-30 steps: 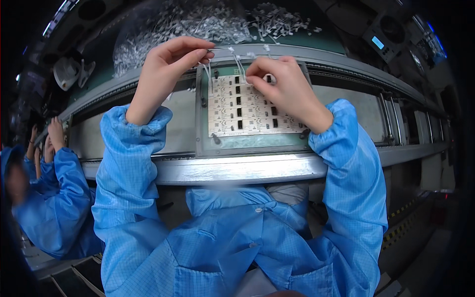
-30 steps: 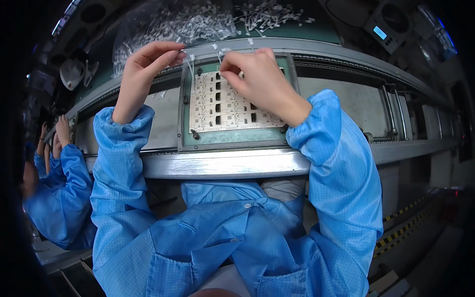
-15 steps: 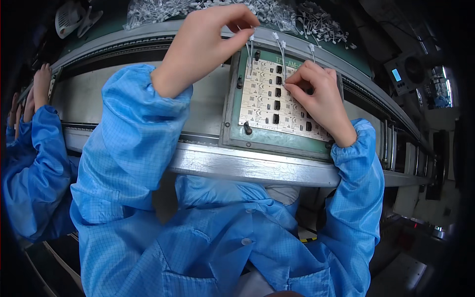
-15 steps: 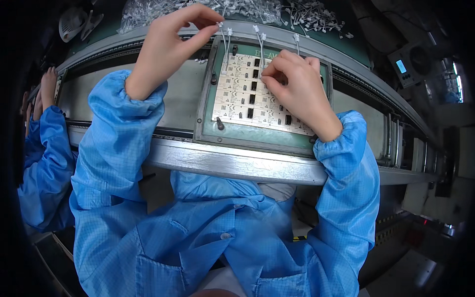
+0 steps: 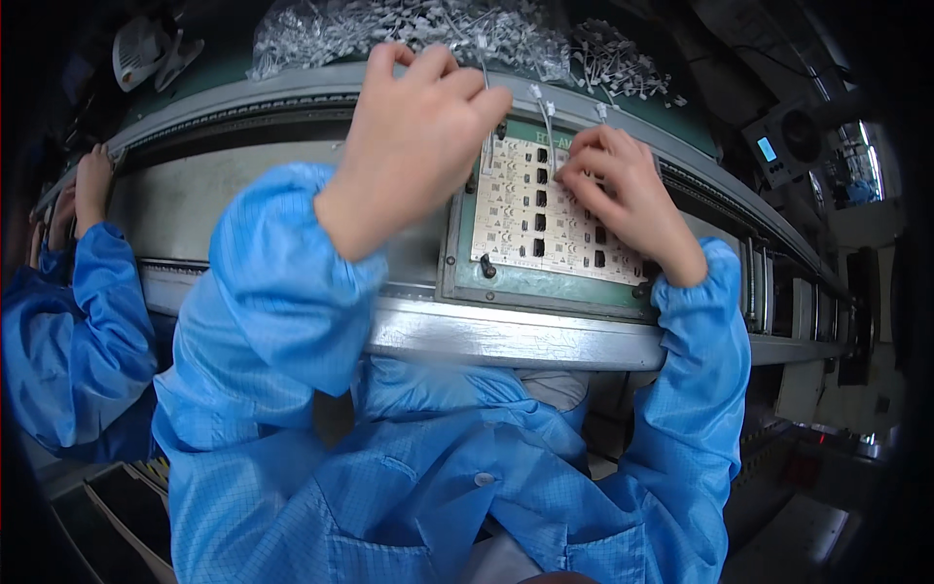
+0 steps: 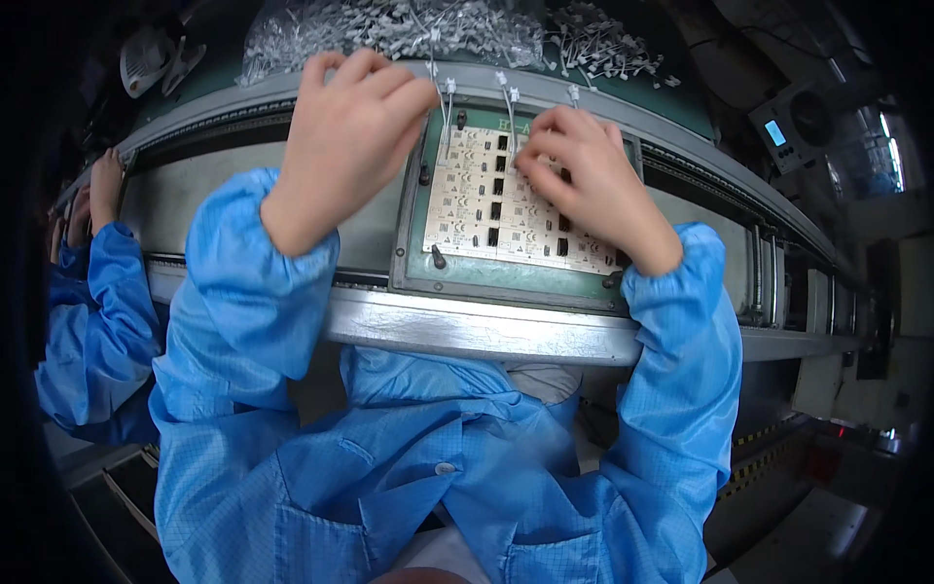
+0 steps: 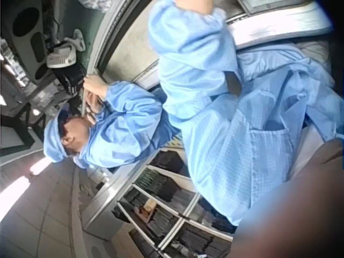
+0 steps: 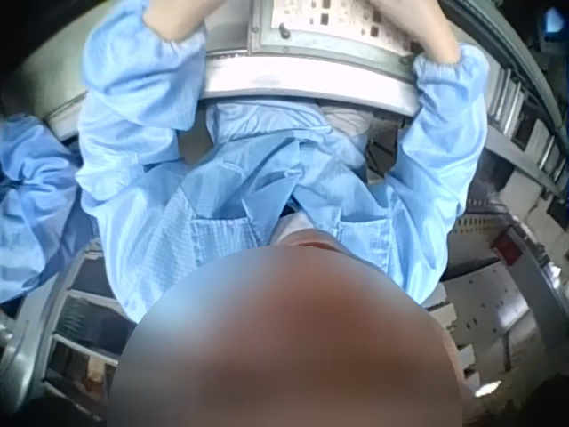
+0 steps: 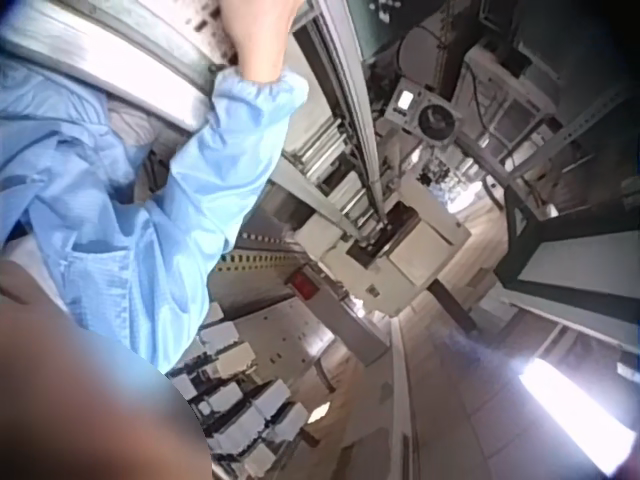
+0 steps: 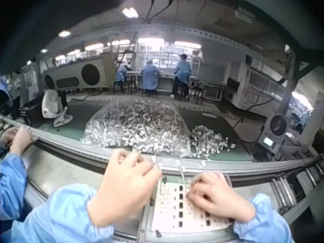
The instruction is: Picking small electronic components from a tray and placing them onto a circuit board assembly.
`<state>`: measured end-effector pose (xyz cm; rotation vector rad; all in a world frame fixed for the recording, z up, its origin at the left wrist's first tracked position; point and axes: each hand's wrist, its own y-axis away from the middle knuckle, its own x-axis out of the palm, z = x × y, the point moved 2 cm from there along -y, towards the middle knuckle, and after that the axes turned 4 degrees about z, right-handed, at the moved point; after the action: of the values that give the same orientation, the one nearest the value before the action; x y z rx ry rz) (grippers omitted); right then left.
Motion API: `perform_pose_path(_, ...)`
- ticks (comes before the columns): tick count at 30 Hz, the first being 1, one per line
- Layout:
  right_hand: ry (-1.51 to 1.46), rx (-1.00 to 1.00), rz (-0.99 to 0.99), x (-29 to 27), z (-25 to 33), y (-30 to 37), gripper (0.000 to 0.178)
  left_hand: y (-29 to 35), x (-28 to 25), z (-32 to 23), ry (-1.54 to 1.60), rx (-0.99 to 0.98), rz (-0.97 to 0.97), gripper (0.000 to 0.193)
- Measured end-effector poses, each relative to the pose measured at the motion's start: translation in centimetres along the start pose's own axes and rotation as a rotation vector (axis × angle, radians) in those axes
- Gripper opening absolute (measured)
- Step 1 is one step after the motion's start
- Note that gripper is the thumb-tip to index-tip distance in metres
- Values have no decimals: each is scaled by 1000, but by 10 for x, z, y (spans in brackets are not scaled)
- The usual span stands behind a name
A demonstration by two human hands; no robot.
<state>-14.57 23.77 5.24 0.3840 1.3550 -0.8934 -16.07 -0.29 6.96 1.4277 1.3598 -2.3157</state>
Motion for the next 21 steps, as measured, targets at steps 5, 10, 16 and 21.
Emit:
perform_pose_path(5,104,442,-272,7,-77,-36,21,2,-4,-16,108,-47,-12,10)
perform_pose_path(10,282,374,-230,26,-102,-66,29,12,13,-23,311,-192,264,4)
perform_pose_path(16,-121,-116,-666,13,-91,-62,10,10,18,-27,392,-233,392,5)
perform_pose_path(21,-52,177,-691,-6,-98,-61,12,11,13,-26,391,-248,430,4)
